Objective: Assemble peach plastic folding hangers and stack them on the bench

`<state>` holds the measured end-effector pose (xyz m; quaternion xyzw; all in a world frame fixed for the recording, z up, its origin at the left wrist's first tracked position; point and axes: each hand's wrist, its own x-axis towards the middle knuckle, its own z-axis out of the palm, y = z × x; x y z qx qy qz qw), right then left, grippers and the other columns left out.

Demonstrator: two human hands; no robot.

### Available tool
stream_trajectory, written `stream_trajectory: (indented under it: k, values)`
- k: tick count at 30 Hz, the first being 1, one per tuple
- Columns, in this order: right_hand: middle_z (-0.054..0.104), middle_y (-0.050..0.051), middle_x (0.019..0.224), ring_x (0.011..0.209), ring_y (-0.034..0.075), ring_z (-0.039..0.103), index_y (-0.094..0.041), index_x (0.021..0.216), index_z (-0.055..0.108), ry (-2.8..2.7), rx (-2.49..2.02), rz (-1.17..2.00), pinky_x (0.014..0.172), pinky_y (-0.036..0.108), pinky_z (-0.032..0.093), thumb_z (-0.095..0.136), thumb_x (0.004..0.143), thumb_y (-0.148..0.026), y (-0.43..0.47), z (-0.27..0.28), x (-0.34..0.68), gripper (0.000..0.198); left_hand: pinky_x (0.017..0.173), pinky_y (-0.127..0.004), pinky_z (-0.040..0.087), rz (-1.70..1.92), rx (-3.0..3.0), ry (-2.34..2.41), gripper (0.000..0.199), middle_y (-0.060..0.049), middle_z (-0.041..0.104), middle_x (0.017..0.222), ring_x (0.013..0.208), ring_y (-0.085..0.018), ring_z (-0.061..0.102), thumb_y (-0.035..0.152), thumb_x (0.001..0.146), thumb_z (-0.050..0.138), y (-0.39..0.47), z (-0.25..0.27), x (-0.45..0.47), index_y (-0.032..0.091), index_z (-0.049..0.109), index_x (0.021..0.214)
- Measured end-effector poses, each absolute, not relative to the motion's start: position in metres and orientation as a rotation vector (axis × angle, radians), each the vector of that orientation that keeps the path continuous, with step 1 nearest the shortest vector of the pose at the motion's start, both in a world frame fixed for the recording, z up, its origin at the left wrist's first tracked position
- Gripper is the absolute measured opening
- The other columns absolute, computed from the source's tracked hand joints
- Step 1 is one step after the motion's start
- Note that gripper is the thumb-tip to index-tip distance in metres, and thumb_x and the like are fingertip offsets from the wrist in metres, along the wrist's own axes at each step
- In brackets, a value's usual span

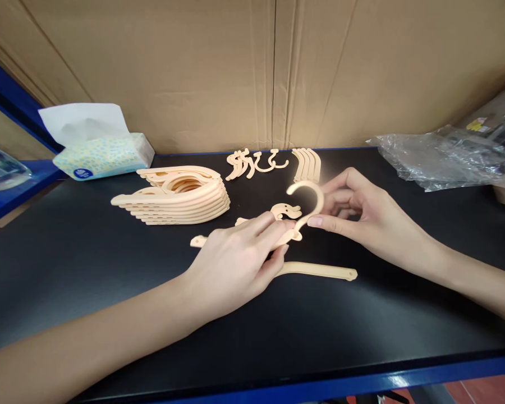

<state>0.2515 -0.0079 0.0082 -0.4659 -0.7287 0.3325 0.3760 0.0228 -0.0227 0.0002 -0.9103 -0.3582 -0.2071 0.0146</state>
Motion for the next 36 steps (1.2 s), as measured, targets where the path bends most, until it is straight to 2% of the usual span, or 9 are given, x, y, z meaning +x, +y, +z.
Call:
stream_trajectory:
  k: [3,5,8,11,15,22,27,33,36]
  values:
    - [0.06,-0.004,0.067,0.058,0.013,0.058,-0.021,0.091,0.05,-2.148,-1.174,0.57,0.052,0.025,0.044,0.067,0.083,-0.048,-0.014,0.012,0.253,0.032,0.054,-0.024,0.04,-0.7,-2.956,-1.332,0.017,0.001,0.063,0.088,0.066,-0.013,0.058,0.017,0.091,0.049,-0.02,0.002,0.022,0.019,0.06,0.104]
    - [0.063,0.0,0.077,0.066,0.013,0.059,-0.02,0.088,0.057,-2.456,-1.0,0.416,0.057,0.026,0.045,0.062,0.088,-0.047,-0.021,0.015,0.252,0.028,0.058,-0.023,0.044,-0.807,-3.086,-1.517,0.013,0.002,0.063,0.086,0.066,-0.012,0.058,0.019,0.091,0.05,-0.016,0.004,0.022,0.02,0.057,0.102]
    - [0.064,0.005,0.097,0.083,0.016,0.061,-0.02,0.112,0.062,-2.697,-0.77,0.21,0.069,0.027,0.048,0.057,0.093,-0.037,-0.028,0.014,0.246,0.026,0.049,-0.02,0.045,-1.044,-3.348,-1.841,0.013,0.003,0.063,0.085,0.053,-0.007,0.055,0.026,0.093,0.051,-0.01,0.008,0.022,0.02,0.05,0.104]
    - [0.063,0.004,0.095,0.08,0.014,0.058,-0.022,0.108,0.064,-2.748,-0.733,0.107,0.07,0.026,0.047,0.05,0.097,-0.024,-0.029,0.01,0.243,0.019,0.042,-0.018,0.045,-1.191,-3.563,-2.096,0.017,0.001,0.063,0.091,0.053,-0.008,0.059,0.027,0.09,0.056,-0.006,0.012,0.023,0.019,0.048,0.103]
    - [0.061,0.005,0.09,0.076,0.015,0.056,-0.017,0.1,0.064,-2.759,-0.755,0.016,0.068,0.027,0.046,0.041,0.096,-0.011,-0.024,0.005,0.244,0.024,0.06,-0.021,0.057,-1.286,-3.644,-2.261,0.015,0.0,0.063,0.085,0.071,-0.011,0.064,0.021,0.087,0.062,-0.004,0.016,0.022,0.016,0.053,0.098]
    - [0.058,0.006,0.09,0.067,0.013,0.053,-0.017,0.091,0.053,-2.744,-0.819,0.112,0.059,0.025,0.042,0.032,0.096,-0.007,-0.021,0.01,0.246,0.024,0.075,-0.026,0.058,-1.439,-3.423,-2.661,0.018,-0.004,0.07,0.085,0.078,-0.013,0.068,0.03,0.091,0.061,-0.005,0.017,0.02,0.013,0.063,0.087]
    - [0.059,-0.003,0.065,0.05,0.01,0.051,-0.019,0.092,0.051,-2.672,-0.955,0.052,0.05,0.024,0.031,0.035,0.102,-0.032,-0.019,0.011,0.254,0.023,0.074,-0.026,0.059,-1.512,-3.46,-2.681,0.016,-0.006,0.073,0.095,0.08,-0.013,0.07,0.029,0.091,0.062,-0.002,0.013,0.019,0.013,0.063,0.088]
    - [0.052,-0.003,0.051,0.041,0.01,0.043,-0.02,0.068,0.049,-2.697,-1.04,0.082,0.046,0.026,0.023,0.02,0.099,-0.06,-0.013,0.012,0.266,0.058,0.068,-0.027,0.061,-1.445,-3.52,-2.667,0.014,-0.007,0.073,0.102,0.075,-0.014,0.071,0.028,0.089,0.063,-0.002,0.014,0.017,0.015,0.065,0.095]
    - [0.049,-0.003,0.051,0.041,0.01,0.041,-0.02,0.065,0.046,-2.727,-1.027,0.002,0.046,0.026,0.02,0.022,0.097,-0.063,-0.014,0.013,0.265,0.059,0.067,-0.026,0.061,-1.437,-3.519,-2.678,0.015,-0.006,0.073,0.099,0.074,-0.015,0.071,0.027,0.088,0.064,-0.002,0.015,0.017,0.016,0.067,0.097]
